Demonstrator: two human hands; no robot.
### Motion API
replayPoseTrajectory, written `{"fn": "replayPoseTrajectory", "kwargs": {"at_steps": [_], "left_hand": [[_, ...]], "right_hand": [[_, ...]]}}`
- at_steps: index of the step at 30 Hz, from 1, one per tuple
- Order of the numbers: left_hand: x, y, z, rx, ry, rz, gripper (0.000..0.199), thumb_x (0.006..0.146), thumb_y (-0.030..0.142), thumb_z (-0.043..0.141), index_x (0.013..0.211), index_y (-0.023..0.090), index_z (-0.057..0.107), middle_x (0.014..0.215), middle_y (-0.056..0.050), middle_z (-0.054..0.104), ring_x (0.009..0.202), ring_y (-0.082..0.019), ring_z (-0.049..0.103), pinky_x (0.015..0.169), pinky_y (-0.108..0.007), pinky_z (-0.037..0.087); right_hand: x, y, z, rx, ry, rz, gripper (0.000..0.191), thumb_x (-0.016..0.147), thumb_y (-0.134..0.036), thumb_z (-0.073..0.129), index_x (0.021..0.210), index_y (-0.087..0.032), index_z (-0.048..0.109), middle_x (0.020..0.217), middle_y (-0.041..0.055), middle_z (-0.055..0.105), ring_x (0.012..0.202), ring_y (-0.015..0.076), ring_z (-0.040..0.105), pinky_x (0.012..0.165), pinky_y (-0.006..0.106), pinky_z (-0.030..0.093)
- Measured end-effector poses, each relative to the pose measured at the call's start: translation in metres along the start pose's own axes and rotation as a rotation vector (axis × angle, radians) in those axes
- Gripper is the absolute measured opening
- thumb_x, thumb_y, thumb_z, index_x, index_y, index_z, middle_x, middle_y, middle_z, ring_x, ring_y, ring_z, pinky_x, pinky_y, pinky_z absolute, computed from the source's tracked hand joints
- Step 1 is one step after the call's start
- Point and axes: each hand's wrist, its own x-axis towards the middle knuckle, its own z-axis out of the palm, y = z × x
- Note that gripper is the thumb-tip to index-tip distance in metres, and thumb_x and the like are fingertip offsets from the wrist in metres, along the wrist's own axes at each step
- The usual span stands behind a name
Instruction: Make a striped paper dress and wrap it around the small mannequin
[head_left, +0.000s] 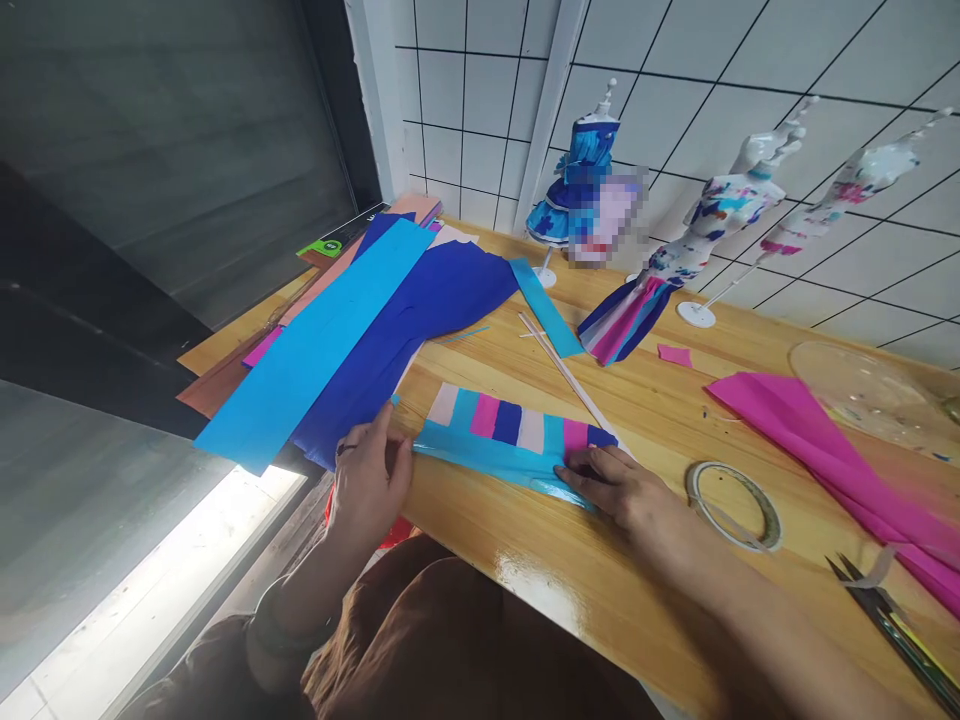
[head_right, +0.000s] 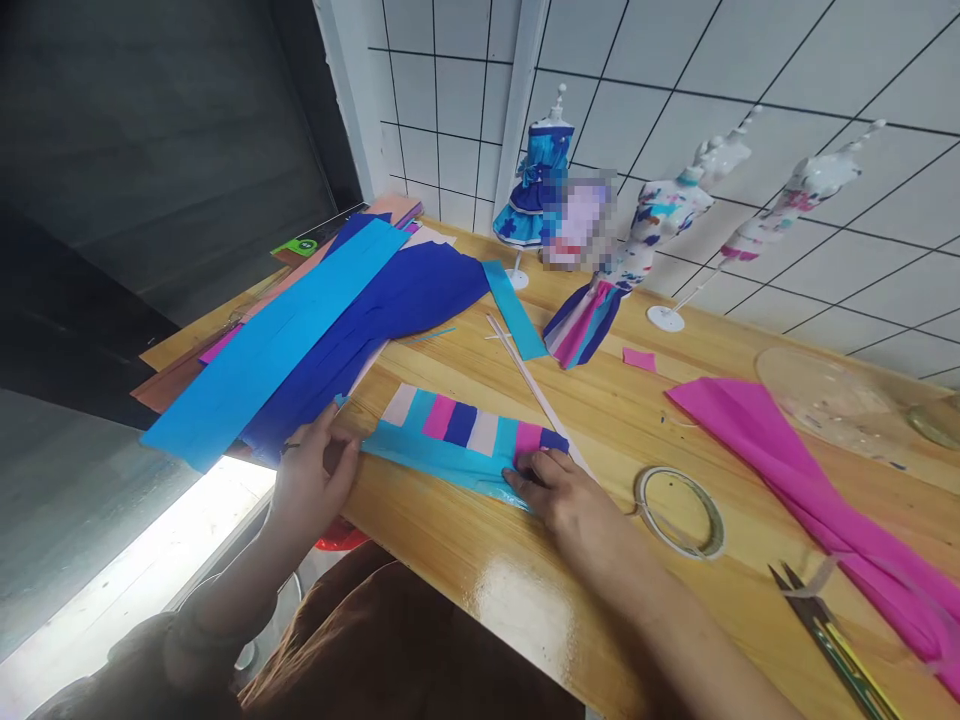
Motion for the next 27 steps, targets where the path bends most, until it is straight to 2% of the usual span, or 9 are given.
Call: {"fn": "replayPoseTrajectory", "kwargs": {"at_steps": [4, 7, 11, 15, 19, 22, 27], "left_hand": [[0.001, -0.001, 0.001, -0.008, 0.013, -0.011, 0.047, 0.085, 0.026, 0.05, 0.13, 0.015, 0.045, 0.087, -0.006, 0.068, 0.092, -0.028, 0.058, 0.084, -0.044, 0.042], [0.001, -0.002, 0.0, 0.034, 0.004, -0.014, 0.048, 0.085, 0.03, 0.051, 0.13, 0.015, 0.045, 0.088, -0.006, 0.067, 0.092, -0.028, 0.058, 0.084, -0.044, 0.042], [0.002, -0.004, -0.002, 0.071, -0.023, -0.008, 0.05, 0.085, 0.032, 0.051, 0.132, 0.016, 0.043, 0.088, -0.006, 0.066, 0.094, -0.028, 0.057, 0.085, -0.043, 0.04], [0.002, -0.006, -0.002, 0.084, -0.025, 0.014, 0.052, 0.085, 0.033, 0.052, 0.132, 0.015, 0.042, 0.089, -0.006, 0.066, 0.095, -0.028, 0.057, 0.085, -0.042, 0.04], [0.004, -0.006, -0.001, 0.1, -0.019, 0.022, 0.052, 0.084, 0.033, 0.052, 0.132, 0.013, 0.043, 0.088, -0.006, 0.067, 0.095, -0.028, 0.057, 0.085, -0.042, 0.041], [0.005, -0.006, -0.001, 0.099, -0.025, 0.01, 0.053, 0.085, 0.035, 0.052, 0.132, 0.013, 0.043, 0.087, -0.006, 0.066, 0.095, -0.028, 0.057, 0.085, -0.042, 0.041], [0.007, -0.007, -0.003, 0.101, -0.039, 0.013, 0.053, 0.084, 0.036, 0.052, 0.131, 0.014, 0.044, 0.086, -0.005, 0.065, 0.096, -0.028, 0.057, 0.086, -0.043, 0.041]], "right_hand": [[-0.008, -0.005, 0.002, -0.063, 0.032, 0.032, 0.047, 0.091, -0.008, 0.038, 0.135, -0.018, 0.048, 0.116, 0.0122, 0.062, 0.108, 0.0249, 0.057, 0.089, 0.042, 0.052], [-0.016, -0.013, 0.0, -0.074, 0.055, 0.066, 0.042, 0.093, -0.018, 0.041, 0.134, -0.014, 0.046, 0.118, 0.0134, 0.063, 0.109, 0.0249, 0.058, 0.091, 0.042, 0.052], [-0.031, -0.019, -0.006, -0.074, 0.129, 0.119, 0.039, 0.092, -0.031, 0.047, 0.128, -0.014, 0.049, 0.125, 0.0151, 0.058, 0.111, 0.0244, 0.057, 0.089, 0.04, 0.053], [-0.049, -0.015, -0.007, -0.222, 0.258, 0.027, 0.031, 0.09, -0.023, 0.053, 0.118, -0.011, 0.054, 0.126, 0.0199, 0.056, 0.121, 0.0312, 0.049, 0.095, 0.05, 0.046], [-0.061, -0.013, 0.0, -0.395, 0.226, -0.033, 0.017, 0.09, -0.011, 0.047, 0.102, -0.011, 0.06, 0.125, 0.0208, 0.057, 0.119, 0.0341, 0.049, 0.092, 0.054, 0.043], [-0.063, -0.012, 0.006, -0.478, 0.226, -0.035, 0.012, 0.088, -0.008, 0.051, 0.093, -0.011, 0.062, 0.122, 0.0201, 0.06, 0.112, 0.0341, 0.052, 0.089, 0.053, 0.043], [-0.068, -0.008, 0.015, -0.451, 0.296, 0.016, 0.015, 0.086, -0.011, 0.057, 0.1, -0.012, 0.061, 0.109, 0.0145, 0.066, 0.101, 0.0289, 0.057, 0.082, 0.045, 0.045]]}}
